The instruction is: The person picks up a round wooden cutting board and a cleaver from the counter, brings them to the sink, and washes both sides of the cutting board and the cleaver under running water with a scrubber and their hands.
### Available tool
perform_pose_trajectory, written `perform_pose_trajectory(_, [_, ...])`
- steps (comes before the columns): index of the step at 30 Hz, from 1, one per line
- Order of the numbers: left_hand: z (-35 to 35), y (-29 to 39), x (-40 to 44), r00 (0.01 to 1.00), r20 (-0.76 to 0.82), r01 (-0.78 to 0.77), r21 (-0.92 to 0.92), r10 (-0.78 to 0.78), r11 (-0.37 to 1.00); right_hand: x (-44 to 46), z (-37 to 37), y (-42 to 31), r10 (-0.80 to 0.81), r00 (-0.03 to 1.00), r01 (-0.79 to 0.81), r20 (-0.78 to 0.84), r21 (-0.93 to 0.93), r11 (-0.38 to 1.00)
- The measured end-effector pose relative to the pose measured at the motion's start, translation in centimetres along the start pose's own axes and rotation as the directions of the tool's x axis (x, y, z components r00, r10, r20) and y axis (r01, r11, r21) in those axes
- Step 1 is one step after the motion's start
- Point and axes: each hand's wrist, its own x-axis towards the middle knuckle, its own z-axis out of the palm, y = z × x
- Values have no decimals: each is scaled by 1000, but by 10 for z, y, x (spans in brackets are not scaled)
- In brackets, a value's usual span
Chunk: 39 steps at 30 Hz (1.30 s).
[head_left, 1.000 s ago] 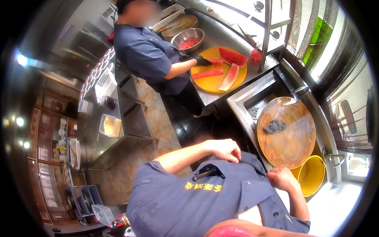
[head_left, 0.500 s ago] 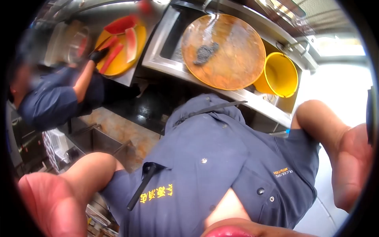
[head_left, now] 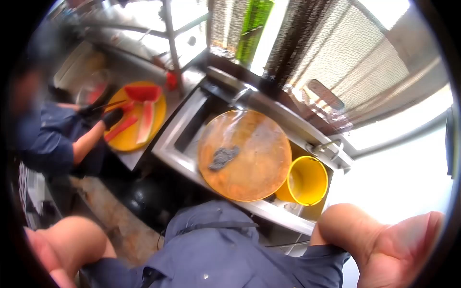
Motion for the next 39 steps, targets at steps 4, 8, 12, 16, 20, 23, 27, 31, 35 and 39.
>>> perform_pose_trajectory(4, [0, -10, 0, 999, 27, -20, -22, 20, 1000, -2, 4, -7, -20, 998, 18, -63, -32, 999])
perform_pose_trajectory(8, [-12, -12, 2, 998, 45, -37, -32, 38, 999, 7, 7, -25, -86, 988, 78, -127, -73, 994])
perform_pose_trajectory(12, [-32, -27, 11, 994, 98, -42, -17, 43, 999, 22, -4, -43, -166, 974, 150, -157, -110, 983])
perform_pose_trajectory(16, [-24, -20, -2, 985, -155, -83, -34, 77, 996, 37, -18, -56, -244, 955, 216, -170, -167, 962])
perform_pose_trajectory(20, [9, -32, -11, 964, -251, -122, -127, 87, 984, 38, -19, -57, -303, 941, 268, -151, -215, 939])
perform_pose_trajectory(23, [26, -44, -12, 962, -264, -132, -220, 71, 967, 36, -8, -46, -304, 938, 265, -166, -220, 939])
perform_pose_trajectory(27, [50, -58, -20, 957, -289, -137, -358, 30, 924, 36, 3, -32, -299, 937, 254, -183, -235, 938])
perform_pose_trajectory(31, [88, -81, -30, 935, -353, -196, -506, 6, 840, 30, 9, -7, -297, 937, 248, -183, -249, 936])
perform_pose_trajectory(35, [128, -101, -39, 906, -417, -295, -739, -67, 605, 14, 27, 44, -273, 934, 229, -230, -203, 952])
perform_pose_trajectory(39, [151, -132, -66, 752, -551, -546, -828, -362, 128, -13, 71, 132, -136, 901, 83, -412, -145, 986])
